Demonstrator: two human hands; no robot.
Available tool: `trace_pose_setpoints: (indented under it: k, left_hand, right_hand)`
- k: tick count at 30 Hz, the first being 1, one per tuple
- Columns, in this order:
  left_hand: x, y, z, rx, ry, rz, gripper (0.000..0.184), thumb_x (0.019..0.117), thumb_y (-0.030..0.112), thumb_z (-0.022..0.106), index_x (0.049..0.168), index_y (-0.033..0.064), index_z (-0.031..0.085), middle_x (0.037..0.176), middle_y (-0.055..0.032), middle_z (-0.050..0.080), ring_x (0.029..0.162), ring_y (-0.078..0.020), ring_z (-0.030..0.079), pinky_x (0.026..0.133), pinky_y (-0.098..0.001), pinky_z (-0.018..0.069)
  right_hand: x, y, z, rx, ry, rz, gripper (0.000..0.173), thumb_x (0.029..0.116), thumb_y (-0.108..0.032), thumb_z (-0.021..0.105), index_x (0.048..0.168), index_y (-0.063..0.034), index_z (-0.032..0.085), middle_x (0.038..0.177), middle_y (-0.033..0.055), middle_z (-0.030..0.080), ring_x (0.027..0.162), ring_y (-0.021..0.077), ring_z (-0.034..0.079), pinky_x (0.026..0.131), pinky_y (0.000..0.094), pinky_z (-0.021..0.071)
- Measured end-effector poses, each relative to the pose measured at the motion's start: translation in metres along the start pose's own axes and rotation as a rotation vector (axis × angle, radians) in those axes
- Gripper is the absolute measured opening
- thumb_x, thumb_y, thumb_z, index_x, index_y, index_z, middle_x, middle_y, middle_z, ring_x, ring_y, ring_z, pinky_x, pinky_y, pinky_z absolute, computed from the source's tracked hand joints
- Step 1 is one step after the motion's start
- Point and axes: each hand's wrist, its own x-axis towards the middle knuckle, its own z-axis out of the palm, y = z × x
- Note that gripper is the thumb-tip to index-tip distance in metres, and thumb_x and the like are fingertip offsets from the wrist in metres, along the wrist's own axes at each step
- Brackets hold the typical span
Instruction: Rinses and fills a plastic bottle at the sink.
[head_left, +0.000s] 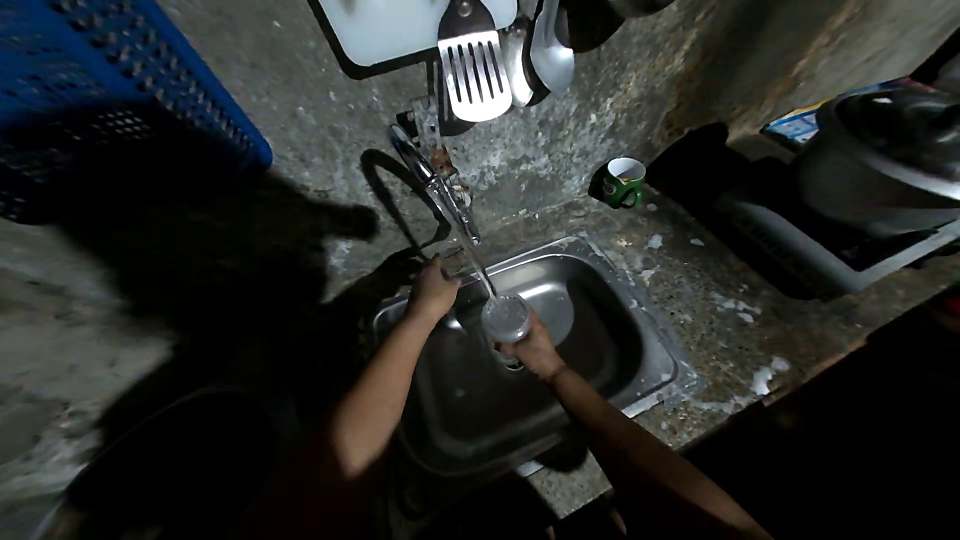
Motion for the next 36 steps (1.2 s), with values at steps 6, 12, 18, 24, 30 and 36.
trace_pose_setpoints:
  k: [6, 12, 18, 24, 30, 36]
  left_hand:
    - [-0.003, 0.01, 0.009, -0.735, -0.031, -0.131, 0.03, 0.1082, 0.011, 0.042, 0.133, 0.0014, 0.057, 0.134, -0.0133, 0.059, 0.114, -0.0219, 0.059, 0.096, -0.041, 0.0485]
    - [-0.003, 0.019, 0.019, -1.059, 0.026, -0.269, 0.033, 0.11, 0.022, 0.034, 0.133, 0.0056, 0.051, 0.13, -0.0097, 0.061, 0.115, -0.0214, 0.063, 0.093, -0.0405, 0.0529]
    - [-0.006, 0.025, 0.038, -0.643, 0.262, 0.022, 0.032, 0.1079, 0.012, 0.044, 0.138, 0.003, 0.05, 0.125, -0.0096, 0.059, 0.094, -0.0116, 0.058, 0.078, -0.0271, 0.0493]
    - [-0.006, 0.004, 0.03, 0.421, 0.287, 0.338, 0.047, 0.106, 0.016, 0.052, 0.145, -0.0105, 0.047, 0.148, -0.0364, 0.045, 0.14, -0.0546, 0.04, 0.114, -0.069, 0.0302]
    - [-0.063, 0.002, 0.084, 0.821, -0.231, 0.128, 0.039, 0.1024, 0.023, 0.06, 0.134, 0.0009, 0.064, 0.13, -0.0302, 0.063, 0.123, -0.0498, 0.059, 0.104, -0.0679, 0.0434]
    - [-0.137, 0.076, 0.248, 0.327, -0.408, 0.896, 0.032, 0.0996, 0.001, 0.052, 0.127, -0.0002, 0.07, 0.136, -0.0185, 0.064, 0.13, -0.0355, 0.059, 0.11, -0.0505, 0.0466]
  right_hand:
    - [-0.002, -0.014, -0.002, 0.007, 0.023, 0.028, 0.086, 0.0714, -0.011, 0.093, 0.145, -0.0011, 0.05, 0.134, 0.0194, 0.063, 0.124, 0.0264, 0.062, 0.107, 0.0434, 0.0507]
    - [-0.024, -0.029, -0.021, 0.185, 0.13, 0.002, 0.082, 0.0703, -0.006, 0.092, 0.142, 0.0022, 0.052, 0.129, 0.019, 0.066, 0.119, 0.0217, 0.065, 0.105, 0.0376, 0.0528]
    - [-0.043, -0.058, -0.061, 0.199, 0.166, -0.062, 0.081, 0.0683, -0.009, 0.094, 0.139, 0.0021, 0.055, 0.129, 0.0181, 0.066, 0.12, 0.0206, 0.064, 0.106, 0.0369, 0.0516]
    - [-0.072, -0.086, -0.12, 0.115, 0.238, -0.134, 0.074, 0.0676, -0.009, 0.094, 0.132, 0.0014, 0.06, 0.121, 0.0165, 0.069, 0.112, 0.0211, 0.067, 0.1, 0.0394, 0.0551]
    - [-0.121, -0.112, -0.209, 0.138, 0.374, -0.281, 0.074, 0.0682, -0.006, 0.092, 0.133, -0.0002, 0.057, 0.117, 0.0092, 0.07, 0.107, 0.0102, 0.068, 0.095, 0.0287, 0.0572]
    - [-0.185, -0.098, -0.308, 0.049, 0.471, -0.31, 0.076, 0.066, -0.008, 0.09, 0.134, -0.0096, 0.056, 0.115, -0.005, 0.07, 0.104, 0.0001, 0.067, 0.089, 0.0202, 0.0594]
